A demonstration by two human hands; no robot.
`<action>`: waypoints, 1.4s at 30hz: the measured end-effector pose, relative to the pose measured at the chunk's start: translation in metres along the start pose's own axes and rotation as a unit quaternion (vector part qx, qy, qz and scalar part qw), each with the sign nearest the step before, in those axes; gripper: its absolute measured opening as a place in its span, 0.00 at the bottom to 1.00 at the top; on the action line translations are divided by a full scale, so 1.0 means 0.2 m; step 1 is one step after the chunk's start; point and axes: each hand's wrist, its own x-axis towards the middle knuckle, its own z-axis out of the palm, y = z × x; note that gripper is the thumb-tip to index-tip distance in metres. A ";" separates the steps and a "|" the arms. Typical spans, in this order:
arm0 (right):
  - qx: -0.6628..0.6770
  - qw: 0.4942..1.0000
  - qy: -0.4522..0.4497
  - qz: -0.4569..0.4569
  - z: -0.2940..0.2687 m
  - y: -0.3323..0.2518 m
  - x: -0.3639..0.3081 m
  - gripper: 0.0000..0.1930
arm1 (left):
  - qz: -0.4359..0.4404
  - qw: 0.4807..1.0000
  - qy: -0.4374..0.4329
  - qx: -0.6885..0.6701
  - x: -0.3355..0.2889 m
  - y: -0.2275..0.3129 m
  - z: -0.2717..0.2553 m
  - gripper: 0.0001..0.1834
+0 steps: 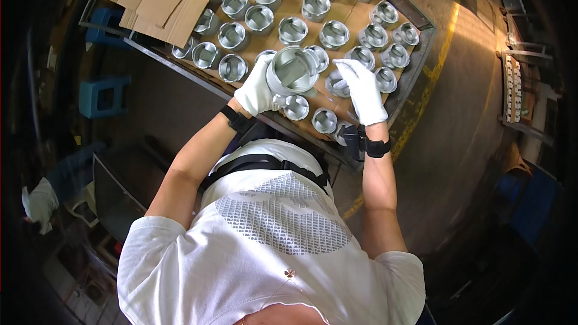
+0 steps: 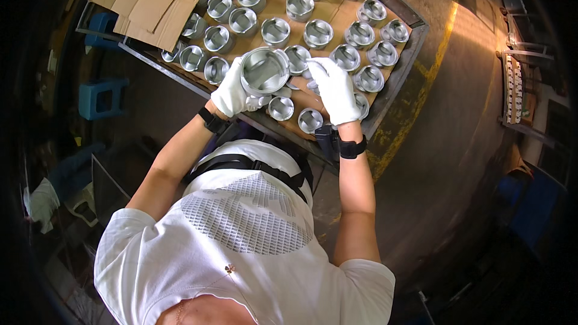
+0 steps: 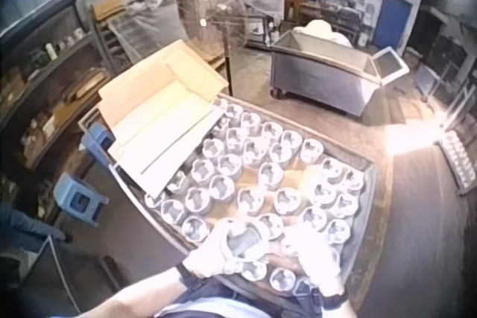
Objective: Arranging and packing metal engine pistons into a storage container with cardboard separators.
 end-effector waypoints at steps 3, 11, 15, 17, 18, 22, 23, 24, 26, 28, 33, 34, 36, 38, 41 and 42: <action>-0.153 0.976 0.006 -0.157 0.04 -0.02 0.04 0.12 | 0.145 0.946 0.049 0.286 0.00 -0.02 -0.06 0.43; 0.043 0.991 -0.022 0.124 0.31 0.20 0.11 0.20 | 0.071 0.995 0.036 -0.053 0.21 0.01 -0.26 0.17; -0.177 0.980 0.005 -0.086 0.21 0.58 0.27 0.14 | -0.014 0.999 -0.013 0.047 0.20 0.14 -0.06 0.24; -0.230 0.969 -0.073 0.048 0.09 0.34 0.43 0.15 | -0.062 0.992 0.002 0.110 0.18 0.17 -0.17 0.31; -0.245 0.968 -0.018 0.041 -0.01 0.29 0.51 0.15 | -0.054 0.990 -0.001 0.133 0.19 0.20 -0.12 0.34; -0.385 0.919 0.087 0.012 -0.31 0.27 0.89 0.14 | -0.052 0.985 -0.001 0.166 0.13 0.28 -0.12 0.38; -0.429 0.894 0.121 0.052 -0.33 0.23 0.98 0.13 | -0.050 0.986 0.007 0.158 0.10 0.29 -0.16 0.37; -0.453 0.881 0.129 0.054 -0.39 0.29 1.08 0.13 | -0.070 0.987 0.040 0.139 0.09 0.28 -0.21 0.35; -0.512 0.851 0.103 0.058 -0.42 0.32 1.24 0.10 | -0.051 0.988 0.054 0.133 0.02 0.27 -0.31 0.35; -0.539 0.836 0.091 0.045 -0.44 0.45 1.37 0.10 | -0.037 0.991 0.064 0.112 -0.01 0.27 -0.37 0.33; -0.615 0.785 0.018 0.071 -0.35 0.67 1.52 0.13 | -0.053 0.990 0.112 0.070 -0.07 0.30 -0.45 0.33; -0.618 0.783 0.017 0.066 -0.34 0.69 1.53 0.13 | -0.052 0.987 0.131 0.077 -0.07 0.31 -0.45 0.33; -0.625 0.776 0.000 0.079 -0.32 0.71 1.55 0.12 | -0.058 0.981 0.163 0.083 -0.06 0.34 -0.45 0.34; -0.621 0.780 -0.006 0.073 -0.34 0.72 1.57 0.12 | -0.056 0.981 0.165 0.083 -0.05 0.36 -0.47 0.34; -0.615 0.766 -0.143 0.120 -0.39 0.58 1.69 0.13 | -0.054 0.980 0.173 0.079 -0.02 0.36 -0.50 0.36; -0.584 0.799 -0.099 0.105 -0.44 0.56 1.70 0.14 | -0.059 0.981 0.169 0.069 -0.01 0.35 -0.51 0.35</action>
